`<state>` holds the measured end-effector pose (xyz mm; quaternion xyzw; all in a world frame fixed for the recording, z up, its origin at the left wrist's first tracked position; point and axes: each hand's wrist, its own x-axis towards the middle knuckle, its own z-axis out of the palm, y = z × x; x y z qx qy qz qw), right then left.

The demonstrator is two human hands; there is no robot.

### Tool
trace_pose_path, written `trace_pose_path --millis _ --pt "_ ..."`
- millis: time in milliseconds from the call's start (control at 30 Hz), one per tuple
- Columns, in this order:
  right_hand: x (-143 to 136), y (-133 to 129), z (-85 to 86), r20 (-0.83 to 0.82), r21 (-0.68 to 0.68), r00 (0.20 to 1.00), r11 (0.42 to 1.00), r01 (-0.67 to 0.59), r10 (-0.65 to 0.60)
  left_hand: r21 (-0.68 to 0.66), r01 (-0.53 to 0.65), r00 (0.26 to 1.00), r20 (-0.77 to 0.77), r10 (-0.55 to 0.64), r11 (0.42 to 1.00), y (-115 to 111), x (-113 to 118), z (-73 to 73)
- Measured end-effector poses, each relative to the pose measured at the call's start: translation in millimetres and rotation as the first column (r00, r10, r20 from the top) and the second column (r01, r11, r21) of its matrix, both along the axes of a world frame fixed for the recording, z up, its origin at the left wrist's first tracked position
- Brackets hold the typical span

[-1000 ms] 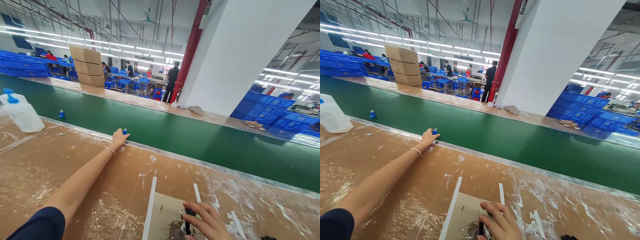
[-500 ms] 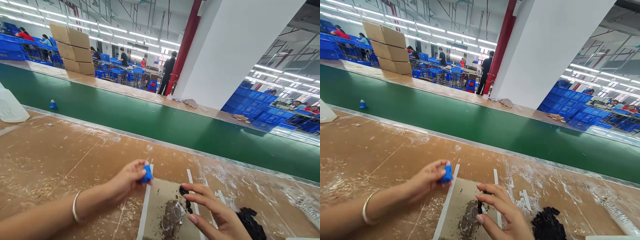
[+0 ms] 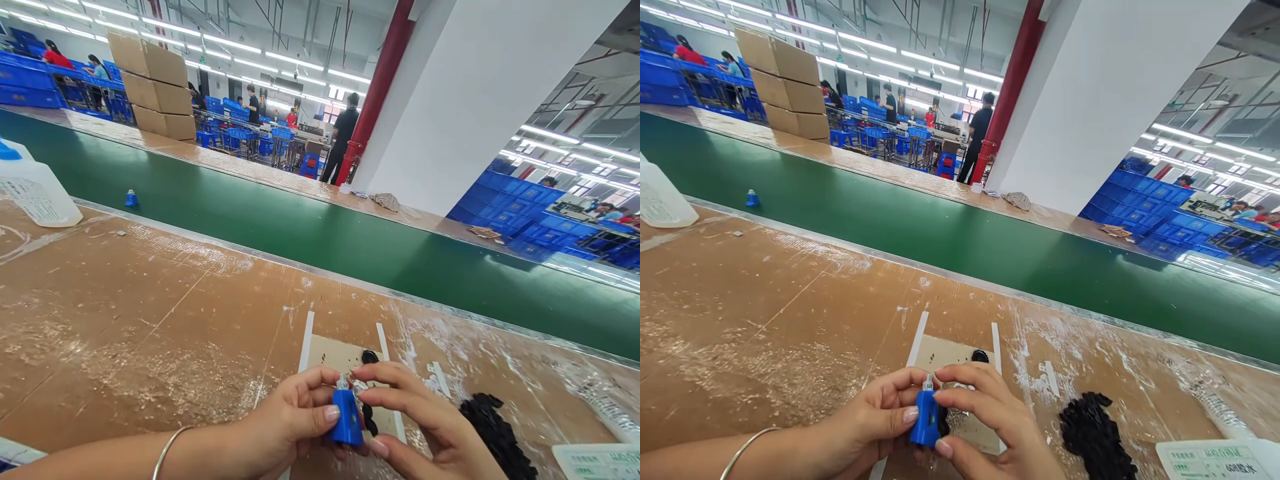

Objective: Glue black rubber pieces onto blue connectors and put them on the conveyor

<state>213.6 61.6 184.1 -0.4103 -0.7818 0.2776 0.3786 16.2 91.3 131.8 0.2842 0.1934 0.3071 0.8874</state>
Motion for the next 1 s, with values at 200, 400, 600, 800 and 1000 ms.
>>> trace_pose_path --millis 200,400,600,800,1000 --pt "-3.4 1.8 -4.5 0.083 0.060 0.996 0.997 -0.039 0.033 0.023 0.016 1.000 -0.017 -0.015 1.000 -2.6 -0.5 2.0" --pt "-5.5 2.8 -4.3 0.132 0.060 0.991 0.998 -0.037 0.028 0.016 0.007 0.999 0.036 -0.007 1.000 -4.1 0.6 -1.1" --pt "-1.0 2.7 -7.8 0.158 0.068 0.987 0.997 -0.034 0.023 -0.012 -0.021 0.999 0.036 0.021 1.000 -5.9 2.5 -1.9" --pt "-0.3 0.4 -12.1 0.120 0.020 0.993 1.000 -0.011 0.009 -0.034 -0.014 1.000 0.027 0.015 0.999 -7.7 1.1 1.6" --pt "6.7 -13.6 -20.7 0.007 -0.078 0.998 0.995 0.066 -0.066 -0.115 -0.054 0.998 -0.031 0.051 0.992 -14.1 1.8 0.9"
